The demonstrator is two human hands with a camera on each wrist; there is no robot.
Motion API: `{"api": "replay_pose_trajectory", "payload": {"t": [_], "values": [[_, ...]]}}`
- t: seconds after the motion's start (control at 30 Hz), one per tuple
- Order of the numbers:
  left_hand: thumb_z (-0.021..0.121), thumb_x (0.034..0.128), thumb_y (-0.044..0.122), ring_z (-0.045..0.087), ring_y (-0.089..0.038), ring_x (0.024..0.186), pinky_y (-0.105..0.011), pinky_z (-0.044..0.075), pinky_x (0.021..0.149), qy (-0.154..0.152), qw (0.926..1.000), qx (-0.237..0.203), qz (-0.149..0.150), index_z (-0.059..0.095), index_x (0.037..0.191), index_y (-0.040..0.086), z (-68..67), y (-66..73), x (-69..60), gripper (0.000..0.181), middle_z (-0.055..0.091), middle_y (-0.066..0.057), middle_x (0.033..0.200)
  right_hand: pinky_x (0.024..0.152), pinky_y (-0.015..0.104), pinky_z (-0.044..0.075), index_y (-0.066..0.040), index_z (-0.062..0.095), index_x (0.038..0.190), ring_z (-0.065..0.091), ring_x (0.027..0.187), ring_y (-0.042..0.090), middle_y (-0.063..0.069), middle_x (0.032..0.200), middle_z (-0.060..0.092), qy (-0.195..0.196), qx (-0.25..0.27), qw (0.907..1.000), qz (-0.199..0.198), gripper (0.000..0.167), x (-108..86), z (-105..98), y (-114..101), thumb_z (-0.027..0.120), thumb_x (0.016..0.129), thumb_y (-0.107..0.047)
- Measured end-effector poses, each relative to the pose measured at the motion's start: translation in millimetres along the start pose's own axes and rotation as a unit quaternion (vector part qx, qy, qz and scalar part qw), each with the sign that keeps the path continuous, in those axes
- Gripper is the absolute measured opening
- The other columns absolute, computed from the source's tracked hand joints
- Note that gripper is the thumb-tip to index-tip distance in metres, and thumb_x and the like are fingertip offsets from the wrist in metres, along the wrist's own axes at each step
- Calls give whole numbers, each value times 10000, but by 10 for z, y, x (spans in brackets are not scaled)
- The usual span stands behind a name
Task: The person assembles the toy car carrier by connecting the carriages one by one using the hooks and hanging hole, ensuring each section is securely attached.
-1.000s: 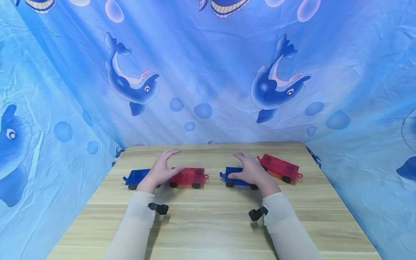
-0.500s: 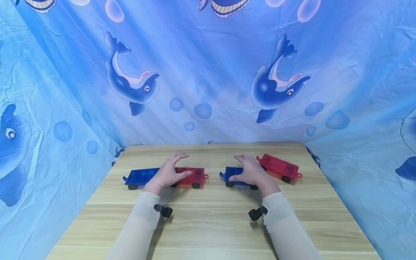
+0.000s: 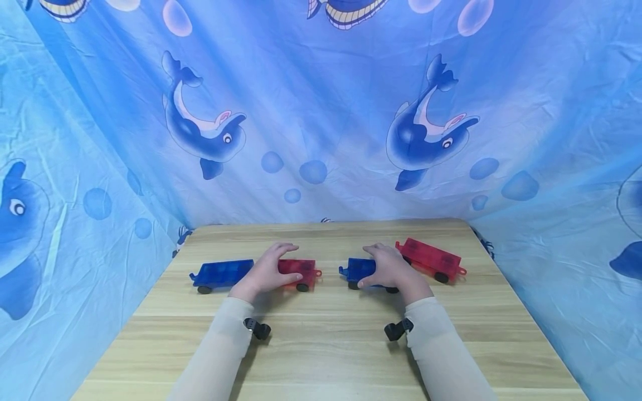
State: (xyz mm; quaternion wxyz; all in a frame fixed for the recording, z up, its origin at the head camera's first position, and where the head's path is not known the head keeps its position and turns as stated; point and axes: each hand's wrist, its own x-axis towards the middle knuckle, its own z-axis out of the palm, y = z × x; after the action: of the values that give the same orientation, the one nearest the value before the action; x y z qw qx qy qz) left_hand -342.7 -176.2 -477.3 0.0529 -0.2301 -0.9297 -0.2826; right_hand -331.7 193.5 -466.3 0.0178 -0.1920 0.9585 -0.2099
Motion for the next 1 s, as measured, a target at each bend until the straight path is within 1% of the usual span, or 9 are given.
{"api": "replay_pose_trajectory", "payload": {"t": [0.1,0.3,0.43,0.5,0.6,0.73,0.87,1.0], "values": [[894,829,466,446,-307,1443,-540,403,1159,-46,10000,31,21,541,1534,197,29,11,11,833,494,-41,1551,1131,703,331,-43,495,1550,424,1420,481,244,1543,476,2,1,10000,-10,1039,-2,-1,0,947,734,-499],[897,816,490,433,-295,1453,-535,417,1150,-180,9997,89,-153,533,1540,268,71,52,10,841,481,-14,1569,1131,689,338,-48,515,1537,441,1393,483,233,1510,509,-36,-91,9999,-50,1029,4,11,2,954,723,-498],[885,808,542,438,-291,1451,-542,420,1146,-206,9995,138,-195,534,1537,290,91,72,3,848,483,5,1568,1145,702,306,-51,519,1535,425,1403,502,240,1516,502,-82,-94,9999,-31,1021,13,27,16,953,726,-497],[883,801,561,451,-291,1440,-550,424,1138,-232,9995,142,-176,537,1535,283,103,75,4,859,492,10,1559,1146,711,294,-49,522,1532,415,1408,515,248,1522,495,-101,-89,9999,-14,1013,15,32,16,955,728,-487],[900,786,547,500,-281,1380,-532,477,1089,-305,9994,68,-163,544,1532,263,124,82,9,874,518,17,1522,1127,696,338,-52,534,1521,448,1377,498,232,1499,519,-113,-80,9999,17,995,14,42,14,957,727,-476],[941,751,502,544,-241,1300,-472,533,1025,-401,9990,23,-197,575,1507,255,148,98,2,876,563,30,1456,1080,650,413,-64,559,1498,529,1284,434,186,1429,573,-132,-71,9999,12,963,14,59,18,961,723,-470],[956,750,450,547,-236,1304,-455,505,1061,-475,9986,212,-57,613,1464,244,161,110,-1,819,597,30,1420,1048,621,452,-80,576,1476,574,1224,391,157,1371,608,-183,-18,9998,6,913,16,68,19,956,738,-458],[944,780,419,554,-234,1293,-450,507,1056,-546,9979,338,18,633,1439,241,162,103,10,750,612,32,1398,1021,607,487,-100,577,1477,576,1231,388,149,1377,612,-265,20,9996,32,882,20,80,22,946,757,-451]]}}
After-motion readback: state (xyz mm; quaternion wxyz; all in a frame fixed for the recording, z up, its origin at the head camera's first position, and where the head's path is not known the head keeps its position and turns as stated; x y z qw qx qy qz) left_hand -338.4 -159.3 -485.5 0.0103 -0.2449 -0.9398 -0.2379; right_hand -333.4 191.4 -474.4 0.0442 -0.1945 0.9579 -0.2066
